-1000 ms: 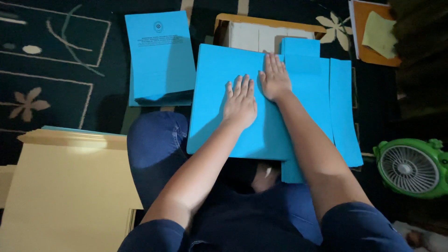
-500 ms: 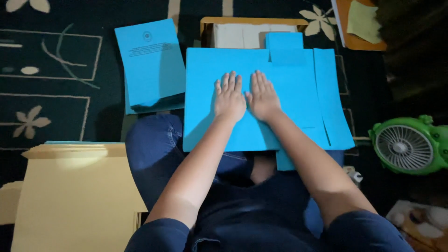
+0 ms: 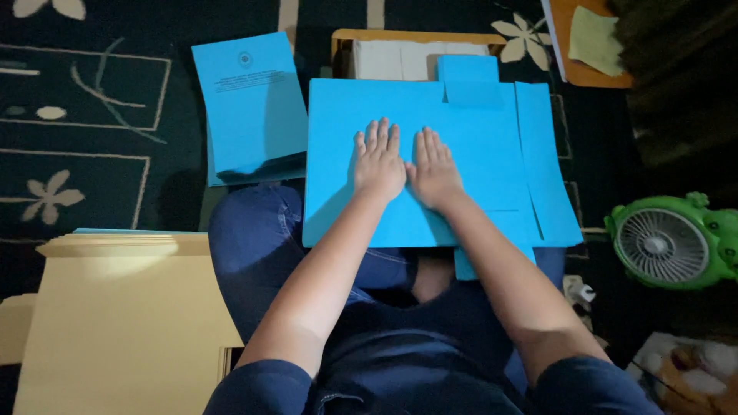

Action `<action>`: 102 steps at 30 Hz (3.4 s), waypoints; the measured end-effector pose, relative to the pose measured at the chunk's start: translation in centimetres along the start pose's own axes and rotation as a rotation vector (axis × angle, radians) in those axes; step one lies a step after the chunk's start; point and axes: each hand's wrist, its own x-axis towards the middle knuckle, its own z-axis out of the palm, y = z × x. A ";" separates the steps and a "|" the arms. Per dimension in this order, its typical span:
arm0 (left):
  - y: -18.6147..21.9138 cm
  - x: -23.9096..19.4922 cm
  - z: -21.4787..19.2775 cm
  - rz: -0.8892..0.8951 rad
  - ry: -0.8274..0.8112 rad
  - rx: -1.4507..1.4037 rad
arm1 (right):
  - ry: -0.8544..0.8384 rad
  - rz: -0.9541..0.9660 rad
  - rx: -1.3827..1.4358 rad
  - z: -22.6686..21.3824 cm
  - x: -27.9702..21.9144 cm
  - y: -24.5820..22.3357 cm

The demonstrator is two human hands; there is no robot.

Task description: The person sits cross-legged on a rug and folds a stack of blue paper sheets by hand. They repeatedly smooth the creases, lift the stack to check alignment, and place a printed blue sheet into the fold to create a cover.

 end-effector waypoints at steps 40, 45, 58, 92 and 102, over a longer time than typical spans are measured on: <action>0.5 2.2 2.0 0.041 0.237 0.115 | -0.190 -0.050 0.002 -2.4 -5.8 -0.9; 0.8 1.8 1.2 0.060 0.339 0.121 | -0.098 -0.049 0.051 -0.7 4.5 2.2; 0.3 2.8 2.9 0.051 0.442 0.101 | 0.048 -0.038 0.156 -0.7 7.6 2.0; 1.3 1.1 -2.6 0.169 -0.113 -0.089 | 0.220 0.027 0.023 -4.9 -15.9 6.7; 2.0 1.5 1.9 0.189 0.057 0.094 | 0.062 0.121 0.068 -6.2 -23.6 8.4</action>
